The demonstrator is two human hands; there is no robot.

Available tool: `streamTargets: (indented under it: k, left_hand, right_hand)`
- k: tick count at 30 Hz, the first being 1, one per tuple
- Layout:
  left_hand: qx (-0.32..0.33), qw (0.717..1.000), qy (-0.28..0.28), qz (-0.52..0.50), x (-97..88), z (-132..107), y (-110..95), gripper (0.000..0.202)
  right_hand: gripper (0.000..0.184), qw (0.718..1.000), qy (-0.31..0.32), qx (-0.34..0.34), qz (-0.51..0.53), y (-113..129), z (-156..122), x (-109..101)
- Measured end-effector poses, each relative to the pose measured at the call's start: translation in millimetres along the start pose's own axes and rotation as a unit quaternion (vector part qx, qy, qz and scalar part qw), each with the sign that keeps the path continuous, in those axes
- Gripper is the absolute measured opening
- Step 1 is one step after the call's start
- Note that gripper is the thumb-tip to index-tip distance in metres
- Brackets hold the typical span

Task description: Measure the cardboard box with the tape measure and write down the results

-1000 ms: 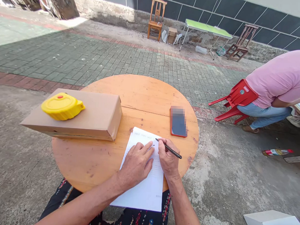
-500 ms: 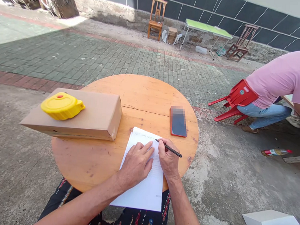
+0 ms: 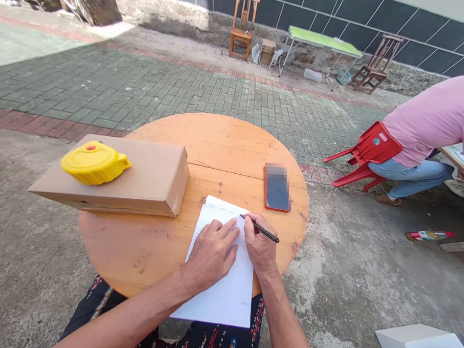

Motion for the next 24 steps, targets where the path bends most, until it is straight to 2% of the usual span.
streamTargets:
  k: [24]
  left_hand:
    - [0.004, 1.0, -0.004, 0.004, 0.3, 0.0, 0.1, 0.019]
  right_hand:
    - [0.019, 1.0, 0.015, -0.014, 0.006, 1.3, 0.4, 4.1]
Point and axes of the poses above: each hand's wrist, its own z-axis towards the middle knuckle, its own x-axis out of the palm, y = z × x, the point moved 9 cm from there along z, towards the middle knuckle, and after that the axes turned 7 degrees about -y, right-handed, at the moved point
